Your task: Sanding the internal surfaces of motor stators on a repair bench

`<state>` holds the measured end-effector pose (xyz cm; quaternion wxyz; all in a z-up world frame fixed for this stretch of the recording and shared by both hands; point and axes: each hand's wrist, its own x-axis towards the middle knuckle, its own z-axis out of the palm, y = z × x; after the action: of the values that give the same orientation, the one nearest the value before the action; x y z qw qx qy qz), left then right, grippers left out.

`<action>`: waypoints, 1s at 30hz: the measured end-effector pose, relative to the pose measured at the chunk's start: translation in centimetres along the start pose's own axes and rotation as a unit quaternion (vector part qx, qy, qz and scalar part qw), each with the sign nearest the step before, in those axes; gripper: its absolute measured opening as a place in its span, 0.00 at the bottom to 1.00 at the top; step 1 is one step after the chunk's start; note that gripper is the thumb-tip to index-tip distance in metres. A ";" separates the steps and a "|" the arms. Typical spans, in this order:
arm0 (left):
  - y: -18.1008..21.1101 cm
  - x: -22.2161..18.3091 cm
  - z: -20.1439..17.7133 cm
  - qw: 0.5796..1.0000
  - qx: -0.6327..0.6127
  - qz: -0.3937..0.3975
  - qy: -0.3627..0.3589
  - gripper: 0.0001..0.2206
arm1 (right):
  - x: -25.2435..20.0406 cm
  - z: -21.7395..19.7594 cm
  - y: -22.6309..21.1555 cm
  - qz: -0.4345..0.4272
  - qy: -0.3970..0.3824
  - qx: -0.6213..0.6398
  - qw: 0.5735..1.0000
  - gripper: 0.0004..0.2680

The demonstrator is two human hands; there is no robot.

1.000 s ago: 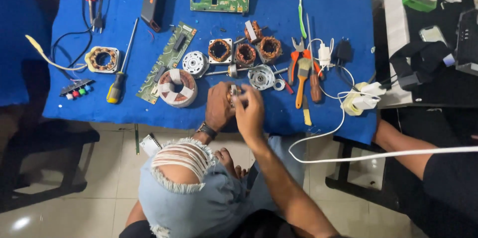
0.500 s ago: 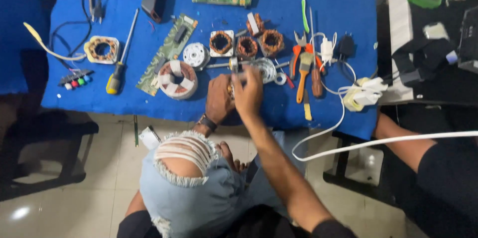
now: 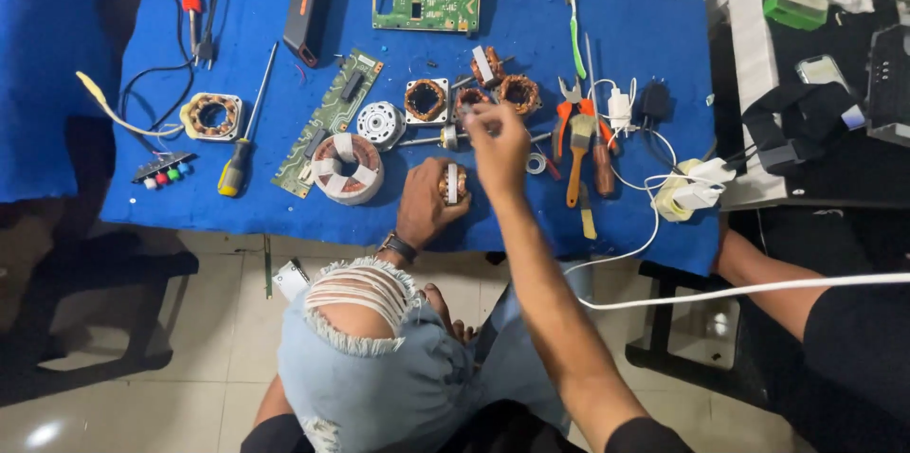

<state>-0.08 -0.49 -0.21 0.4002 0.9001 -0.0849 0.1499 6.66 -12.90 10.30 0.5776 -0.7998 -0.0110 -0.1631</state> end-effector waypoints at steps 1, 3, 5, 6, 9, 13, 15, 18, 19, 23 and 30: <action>0.1 0.3 -0.3 1.000 0.000 0.001 0.000 0.31 | -0.4 -1.2 -0.1 0.000 0.001 0.000 1.000 0.05; 0.4 0.3 -0.4 1.000 -0.001 -0.012 -0.009 0.31 | -1.7 -3.9 0.1 0.043 -0.004 0.067 0.997 0.05; 0.4 0.3 -0.7 1.000 -0.016 -0.014 -0.006 0.31 | -3.7 -5.6 3.5 0.092 0.000 0.108 0.990 0.05; 0.5 0.2 -0.9 0.999 -0.031 -0.016 -0.008 0.31 | -4.9 -6.4 5.3 0.144 0.008 0.148 0.978 0.06; 1.8 0.4 -2.4 0.998 -0.057 -0.011 -0.025 0.31 | -6.9 -7.8 8.0 0.142 0.036 0.129 0.981 0.05; 3.7 0.4 -4.9 0.992 -0.108 -0.006 -0.066 0.31 | -7.7 -7.2 8.6 0.102 0.049 0.066 0.991 0.06; 5.2 1.3 -6.5 0.981 -0.168 -0.012 -0.094 0.26 | -7.1 -6.6 10.2 0.062 0.059 -0.064 0.994 0.06; 4.3 0.4 -6.6 0.985 -0.129 0.010 -0.111 0.25 | -7.3 -6.6 9.5 0.049 0.061 -0.085 0.993 0.06; 4.3 0.4 -6.3 0.985 -0.131 0.007 -0.110 0.25 | -7.1 -6.6 9.8 0.049 0.058 -0.087 0.993 0.06; 5.5 0.1 -6.7 0.977 -0.133 -0.080 -0.146 0.32 | -7.4 -6.6 9.5 0.057 0.051 -0.083 0.994 0.05; 6.2 2.4 -7.0 0.983 -0.136 -0.096 -0.078 0.40 | -7.0 -6.8 9.1 0.039 0.057 -0.062 0.996 0.05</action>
<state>-0.89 0.50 9.33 0.5237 0.8501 -0.0486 0.0276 0.19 -21.01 1.86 0.5322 -0.8234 0.0640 -0.1863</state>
